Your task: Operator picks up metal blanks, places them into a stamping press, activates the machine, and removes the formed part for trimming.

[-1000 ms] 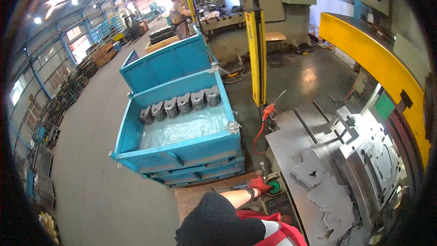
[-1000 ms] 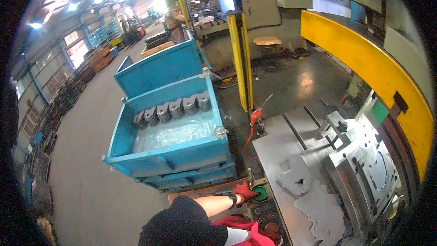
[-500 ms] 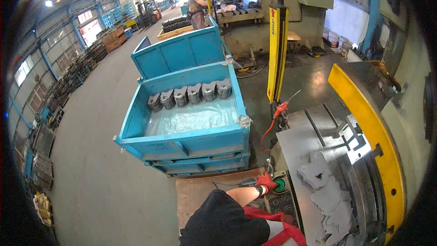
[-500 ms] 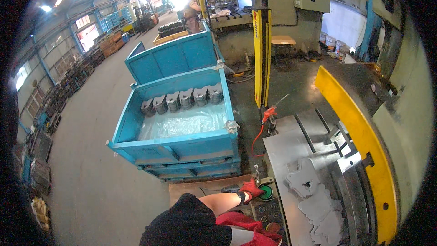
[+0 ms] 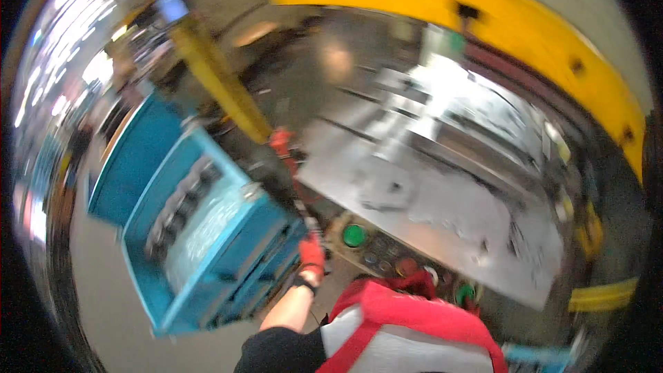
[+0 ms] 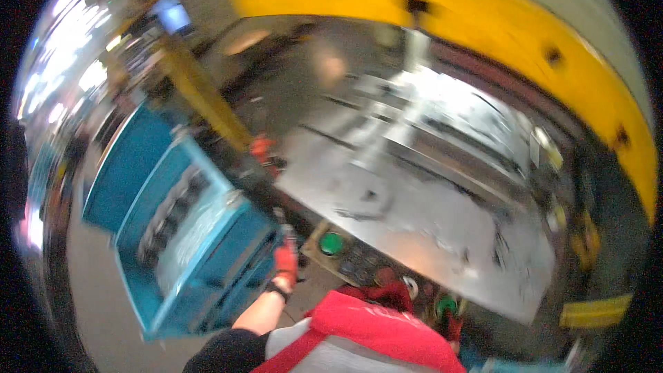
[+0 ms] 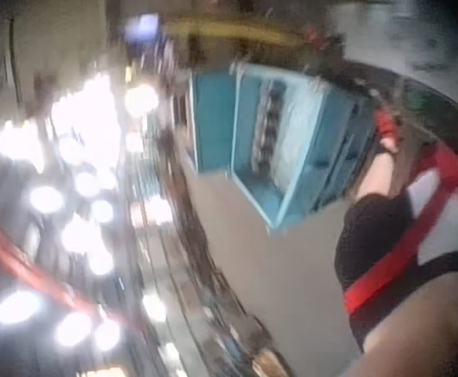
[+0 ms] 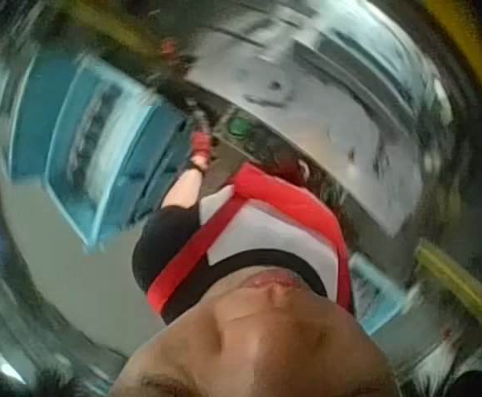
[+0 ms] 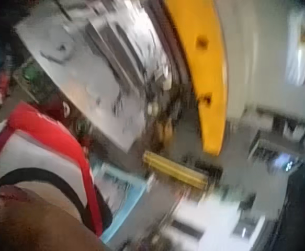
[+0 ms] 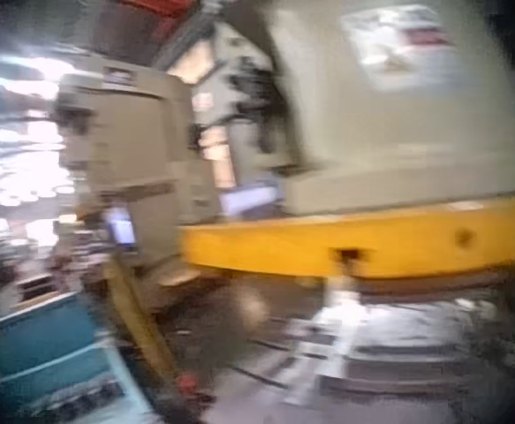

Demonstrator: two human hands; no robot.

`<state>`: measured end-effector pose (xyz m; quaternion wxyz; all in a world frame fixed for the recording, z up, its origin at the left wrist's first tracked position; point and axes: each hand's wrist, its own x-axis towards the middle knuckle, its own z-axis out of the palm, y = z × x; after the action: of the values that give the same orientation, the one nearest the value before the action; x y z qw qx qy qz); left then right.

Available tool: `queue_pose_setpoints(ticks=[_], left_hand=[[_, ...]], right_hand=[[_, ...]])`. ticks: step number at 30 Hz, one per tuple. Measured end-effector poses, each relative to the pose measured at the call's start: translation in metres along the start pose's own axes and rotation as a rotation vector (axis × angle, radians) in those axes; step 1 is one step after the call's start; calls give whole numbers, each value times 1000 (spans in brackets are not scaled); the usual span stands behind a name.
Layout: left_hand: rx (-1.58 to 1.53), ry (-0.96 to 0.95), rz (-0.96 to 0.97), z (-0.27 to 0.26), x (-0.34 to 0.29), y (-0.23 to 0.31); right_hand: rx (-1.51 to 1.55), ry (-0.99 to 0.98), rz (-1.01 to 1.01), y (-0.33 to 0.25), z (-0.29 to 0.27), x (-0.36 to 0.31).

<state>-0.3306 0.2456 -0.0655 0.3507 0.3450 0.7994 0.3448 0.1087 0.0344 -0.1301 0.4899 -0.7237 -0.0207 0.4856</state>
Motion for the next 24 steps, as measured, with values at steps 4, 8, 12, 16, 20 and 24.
queue_pose_setpoints(ticks=[4,8,12,16,20,24], left_hand=[[-918,-464,128,-26,-42,83],[-605,-769,274,21,-75,181],[-539,-1214,124,92,-102,252],[-487,-1335,351,161,-107,309],[-450,-1284,338,233,-79,333],[-440,-1316,197,240,-92,338]], right_hand=[[80,32,-39,25,-10,-13],[135,118,-123,85,-34,31],[206,164,-137,59,-20,-13],[90,188,-264,58,-23,-38],[54,317,-306,76,-29,-39],[-262,689,-500,24,-14,-83]])
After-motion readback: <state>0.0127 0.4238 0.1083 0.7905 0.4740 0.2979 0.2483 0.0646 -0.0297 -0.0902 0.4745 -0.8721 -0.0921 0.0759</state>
